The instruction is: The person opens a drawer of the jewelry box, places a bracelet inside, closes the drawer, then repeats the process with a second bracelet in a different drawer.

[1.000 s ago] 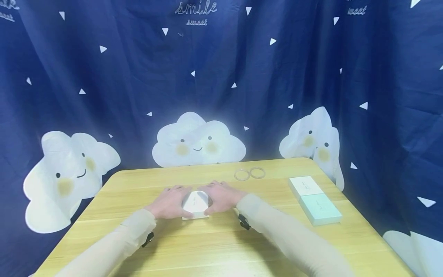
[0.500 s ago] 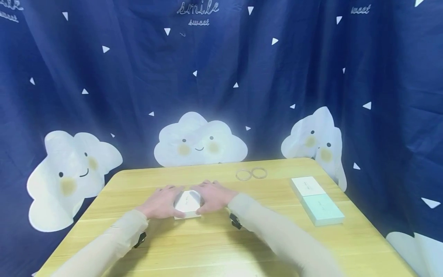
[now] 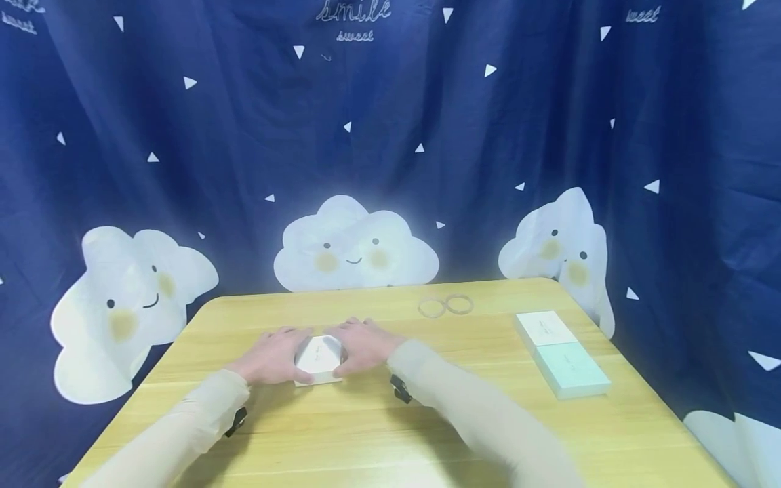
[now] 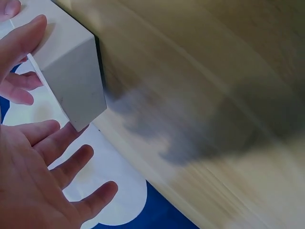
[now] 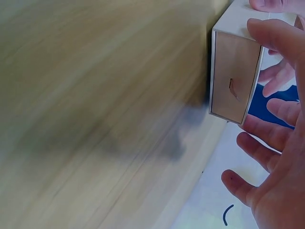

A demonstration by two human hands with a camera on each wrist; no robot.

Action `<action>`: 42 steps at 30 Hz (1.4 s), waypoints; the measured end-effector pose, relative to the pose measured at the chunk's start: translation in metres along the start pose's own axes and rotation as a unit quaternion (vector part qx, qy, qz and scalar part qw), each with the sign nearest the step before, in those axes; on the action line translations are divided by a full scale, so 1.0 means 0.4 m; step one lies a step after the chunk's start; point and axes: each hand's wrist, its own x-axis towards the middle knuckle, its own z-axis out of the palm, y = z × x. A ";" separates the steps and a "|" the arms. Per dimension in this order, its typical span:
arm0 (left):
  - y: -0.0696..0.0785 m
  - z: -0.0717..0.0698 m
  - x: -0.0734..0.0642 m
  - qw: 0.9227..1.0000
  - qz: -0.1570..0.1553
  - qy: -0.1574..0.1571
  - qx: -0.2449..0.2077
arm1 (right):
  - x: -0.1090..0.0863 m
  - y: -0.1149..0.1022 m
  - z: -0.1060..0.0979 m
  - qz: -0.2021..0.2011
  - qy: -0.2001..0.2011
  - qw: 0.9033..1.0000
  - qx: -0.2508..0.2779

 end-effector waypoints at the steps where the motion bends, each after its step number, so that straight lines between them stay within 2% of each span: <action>1: -0.001 -0.002 -0.001 1.000 -0.001 -0.001 -0.003 | 0.002 -0.002 0.000 0.001 -0.001 1.000 -0.001; 22: -0.042 -0.008 0.002 0.999 -0.017 -0.024 -0.012 | 0.038 -0.022 0.009 0.011 -0.007 1.000 0.007; 32: -0.037 -0.017 -0.013 0.999 -0.015 -0.037 -0.021 | 0.038 -0.026 0.023 0.009 -0.006 1.000 0.006; 42: -0.028 -0.024 -0.009 0.998 -0.019 -0.044 -0.041 | 0.026 -0.031 0.011 0.016 -0.003 1.000 0.013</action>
